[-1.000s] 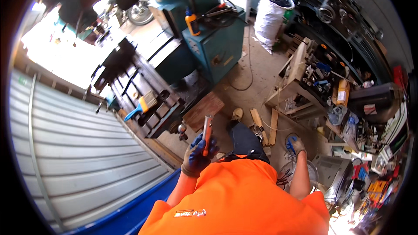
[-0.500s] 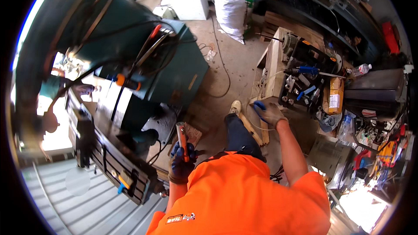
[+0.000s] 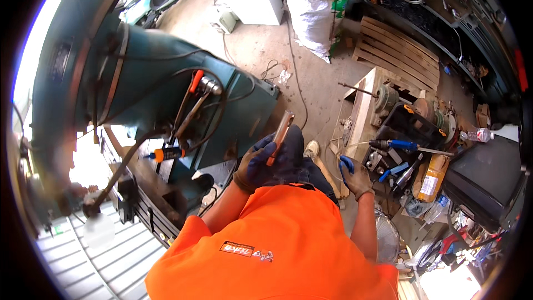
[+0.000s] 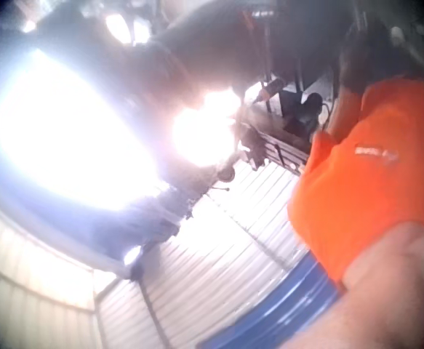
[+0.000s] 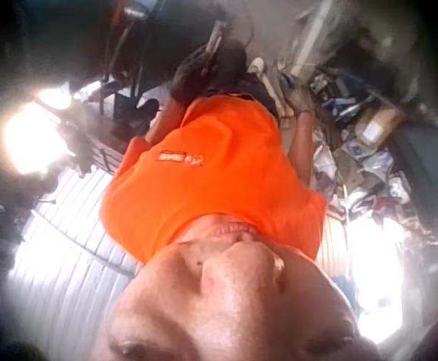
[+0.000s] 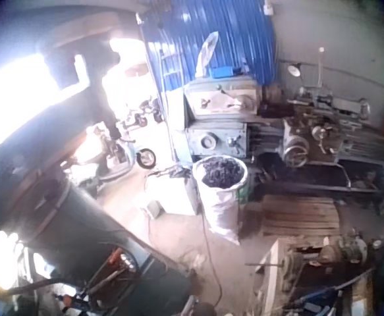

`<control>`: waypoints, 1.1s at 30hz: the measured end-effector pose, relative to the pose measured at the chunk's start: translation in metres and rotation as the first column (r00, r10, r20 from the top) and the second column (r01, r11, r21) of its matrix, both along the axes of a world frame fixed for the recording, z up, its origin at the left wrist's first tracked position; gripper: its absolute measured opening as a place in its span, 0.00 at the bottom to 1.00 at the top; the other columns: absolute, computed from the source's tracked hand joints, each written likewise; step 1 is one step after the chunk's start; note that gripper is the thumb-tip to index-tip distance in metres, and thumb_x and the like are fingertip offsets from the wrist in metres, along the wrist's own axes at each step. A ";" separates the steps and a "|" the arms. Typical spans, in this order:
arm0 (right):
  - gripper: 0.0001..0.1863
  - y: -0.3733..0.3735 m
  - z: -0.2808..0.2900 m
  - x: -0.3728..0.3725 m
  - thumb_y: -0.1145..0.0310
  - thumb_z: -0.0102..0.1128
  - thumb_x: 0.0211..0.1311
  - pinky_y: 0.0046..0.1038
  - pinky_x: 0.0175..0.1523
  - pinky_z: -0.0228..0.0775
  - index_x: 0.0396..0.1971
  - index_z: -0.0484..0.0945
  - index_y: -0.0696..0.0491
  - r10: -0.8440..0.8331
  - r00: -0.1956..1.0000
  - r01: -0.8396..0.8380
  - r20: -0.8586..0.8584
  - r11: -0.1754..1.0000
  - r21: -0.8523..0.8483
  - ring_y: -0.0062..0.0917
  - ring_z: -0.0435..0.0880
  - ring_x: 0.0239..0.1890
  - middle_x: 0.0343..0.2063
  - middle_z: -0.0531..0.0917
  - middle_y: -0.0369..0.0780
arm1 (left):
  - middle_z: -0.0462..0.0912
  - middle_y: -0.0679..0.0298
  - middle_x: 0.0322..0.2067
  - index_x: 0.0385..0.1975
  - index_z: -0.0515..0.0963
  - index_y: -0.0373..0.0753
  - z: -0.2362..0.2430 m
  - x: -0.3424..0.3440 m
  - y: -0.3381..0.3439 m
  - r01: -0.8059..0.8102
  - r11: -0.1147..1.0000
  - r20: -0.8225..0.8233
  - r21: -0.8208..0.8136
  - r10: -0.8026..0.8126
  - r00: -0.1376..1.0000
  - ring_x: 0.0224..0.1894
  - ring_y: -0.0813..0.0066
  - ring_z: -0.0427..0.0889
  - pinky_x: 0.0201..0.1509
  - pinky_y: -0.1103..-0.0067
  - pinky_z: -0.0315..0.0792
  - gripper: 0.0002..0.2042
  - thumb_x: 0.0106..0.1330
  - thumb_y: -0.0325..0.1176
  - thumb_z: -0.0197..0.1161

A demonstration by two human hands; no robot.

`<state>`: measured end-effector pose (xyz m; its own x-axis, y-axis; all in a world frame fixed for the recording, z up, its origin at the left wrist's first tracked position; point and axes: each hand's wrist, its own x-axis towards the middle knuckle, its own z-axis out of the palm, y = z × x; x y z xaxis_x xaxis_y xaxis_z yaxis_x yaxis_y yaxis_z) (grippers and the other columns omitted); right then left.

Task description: The person cleans a milling machine using a brush and a small container of liquid, then uses pliers to remove metal shavings from the machine and places them into a white bag. The person moves around the workshop while performing these actions.

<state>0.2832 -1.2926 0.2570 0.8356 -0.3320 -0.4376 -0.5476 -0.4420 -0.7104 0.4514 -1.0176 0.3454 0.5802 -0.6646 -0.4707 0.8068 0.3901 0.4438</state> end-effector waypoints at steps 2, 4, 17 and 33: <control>0.23 -0.008 0.006 0.006 0.54 0.56 0.65 0.38 0.58 0.73 0.52 0.79 0.54 -0.065 0.998 0.065 -0.017 0.998 -0.013 0.44 0.82 0.52 0.48 0.83 0.50 | 0.78 0.62 0.42 0.55 0.71 0.40 0.000 0.026 -0.025 0.034 0.999 -0.004 -0.032 -0.034 0.999 0.39 0.71 0.77 0.48 0.73 0.74 0.13 0.74 0.33 0.55; 0.24 -0.017 0.005 0.019 0.51 0.55 0.66 0.40 0.58 0.72 0.53 0.79 0.53 -0.104 0.994 0.103 -0.024 0.994 -0.032 0.45 0.81 0.52 0.48 0.83 0.50 | 0.79 0.61 0.42 0.55 0.72 0.40 0.001 0.055 -0.047 0.064 0.997 -0.006 -0.043 -0.064 0.998 0.39 0.71 0.77 0.49 0.72 0.74 0.13 0.74 0.33 0.55; 0.24 -0.041 0.016 0.129 0.49 0.49 0.68 0.42 0.57 0.73 0.53 0.77 0.51 -0.439 0.897 0.430 -0.060 0.895 -0.123 0.44 0.82 0.50 0.45 0.84 0.49 | 0.78 0.63 0.41 0.63 0.66 0.35 -0.033 0.266 -0.192 0.396 0.916 0.111 -0.062 -0.388 0.915 0.35 0.77 0.71 0.45 0.79 0.69 0.21 0.76 0.37 0.53; 0.26 -0.003 0.012 0.058 0.51 0.45 0.69 0.41 0.59 0.71 0.55 0.75 0.55 -0.787 0.616 0.788 0.045 0.616 -0.011 0.43 0.80 0.54 0.52 0.80 0.49 | 0.78 0.70 0.38 0.67 0.66 0.47 0.014 0.194 -0.289 0.710 0.697 0.064 0.100 -0.717 0.695 0.33 0.77 0.68 0.36 0.78 0.66 0.22 0.76 0.43 0.51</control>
